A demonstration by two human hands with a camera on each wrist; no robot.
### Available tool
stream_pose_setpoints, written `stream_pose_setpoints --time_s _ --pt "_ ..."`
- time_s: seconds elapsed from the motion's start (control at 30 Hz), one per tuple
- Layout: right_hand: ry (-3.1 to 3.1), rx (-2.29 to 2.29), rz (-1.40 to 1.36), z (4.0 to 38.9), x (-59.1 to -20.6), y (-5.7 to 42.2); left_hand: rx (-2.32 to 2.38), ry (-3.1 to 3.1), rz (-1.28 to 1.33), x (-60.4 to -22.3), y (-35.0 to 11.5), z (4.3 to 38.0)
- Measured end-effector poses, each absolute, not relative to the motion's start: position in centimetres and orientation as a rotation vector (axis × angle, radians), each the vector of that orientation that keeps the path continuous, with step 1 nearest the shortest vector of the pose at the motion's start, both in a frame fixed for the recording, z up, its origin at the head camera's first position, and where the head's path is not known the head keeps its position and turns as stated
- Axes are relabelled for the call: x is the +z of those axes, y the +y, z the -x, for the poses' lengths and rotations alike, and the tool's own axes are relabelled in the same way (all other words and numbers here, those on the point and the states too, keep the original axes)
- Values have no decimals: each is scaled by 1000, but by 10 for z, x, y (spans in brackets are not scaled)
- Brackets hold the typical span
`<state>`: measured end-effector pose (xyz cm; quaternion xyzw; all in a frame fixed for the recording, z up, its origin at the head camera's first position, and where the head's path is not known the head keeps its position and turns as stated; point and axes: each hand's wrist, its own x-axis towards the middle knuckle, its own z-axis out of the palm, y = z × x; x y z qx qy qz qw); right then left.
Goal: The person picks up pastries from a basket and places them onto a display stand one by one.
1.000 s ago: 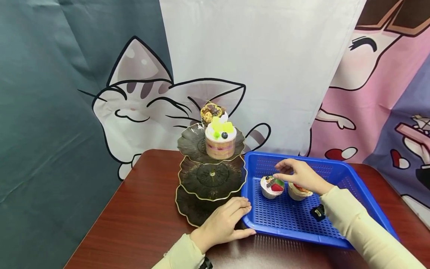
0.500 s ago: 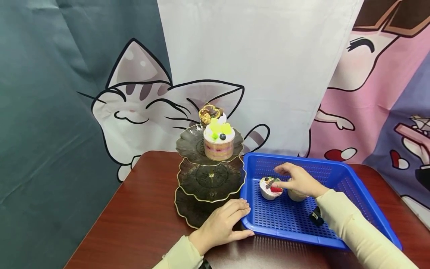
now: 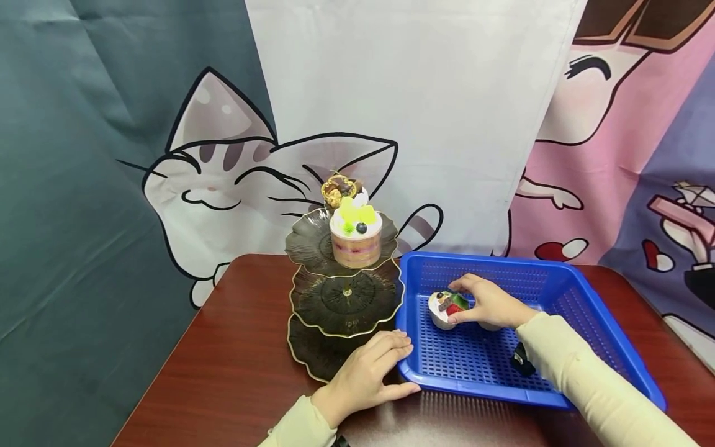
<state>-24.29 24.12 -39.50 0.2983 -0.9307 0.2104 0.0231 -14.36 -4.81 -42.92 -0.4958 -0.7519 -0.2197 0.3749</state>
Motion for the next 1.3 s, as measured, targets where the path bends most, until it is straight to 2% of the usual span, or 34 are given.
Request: stream_pose_setpoints --time_s 1.3 --pt "-2984 499 -910 247 -404 238 -588 -1948 1249 -431 -48 143"
